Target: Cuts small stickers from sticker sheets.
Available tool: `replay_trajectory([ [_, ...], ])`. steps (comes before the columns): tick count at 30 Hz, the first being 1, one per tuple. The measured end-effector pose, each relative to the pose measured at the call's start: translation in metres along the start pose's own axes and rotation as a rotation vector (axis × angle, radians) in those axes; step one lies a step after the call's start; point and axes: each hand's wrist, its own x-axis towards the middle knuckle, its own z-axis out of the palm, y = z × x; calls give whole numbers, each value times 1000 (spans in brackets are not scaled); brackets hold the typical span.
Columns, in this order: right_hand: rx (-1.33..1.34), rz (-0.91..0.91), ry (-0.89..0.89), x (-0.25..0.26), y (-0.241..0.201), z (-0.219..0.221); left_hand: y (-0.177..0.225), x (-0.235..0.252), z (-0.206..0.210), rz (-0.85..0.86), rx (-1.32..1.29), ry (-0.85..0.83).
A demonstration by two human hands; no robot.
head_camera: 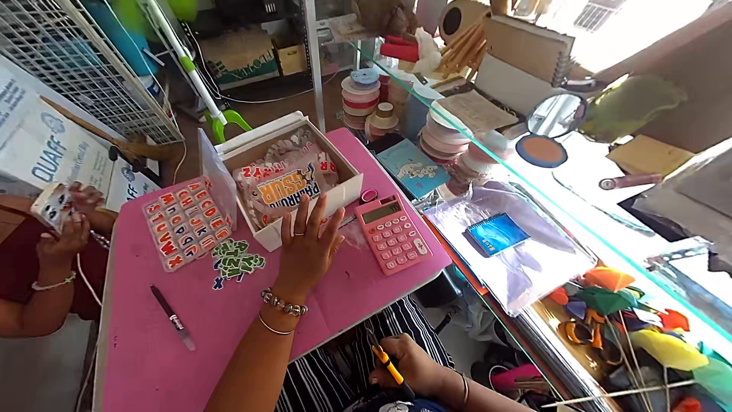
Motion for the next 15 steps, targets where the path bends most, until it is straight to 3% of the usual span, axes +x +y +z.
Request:
replay_trajectory([
  [3, -129, -104, 98, 0, -3, 2, -5, 2, -4, -31, -62, -72],
  [5, -332, -254, 241, 2, -12, 2, -5, 8, -8, -65, -120, -68],
  [7, -506, -287, 413, 10, -31, 1, -4, 13, -11, -112, -164, -31],
  [10, -735, 28, 529, 31, -74, -3, -5, 14, -12, -125, -219, 17],
  [13, -801, 500, 329, 59, -114, -30, -18, 14, -21, -109, -315, 240],
  [15, -887, 663, 154, 72, -127, -52, -30, 14, -28, -127, -350, 428],
])
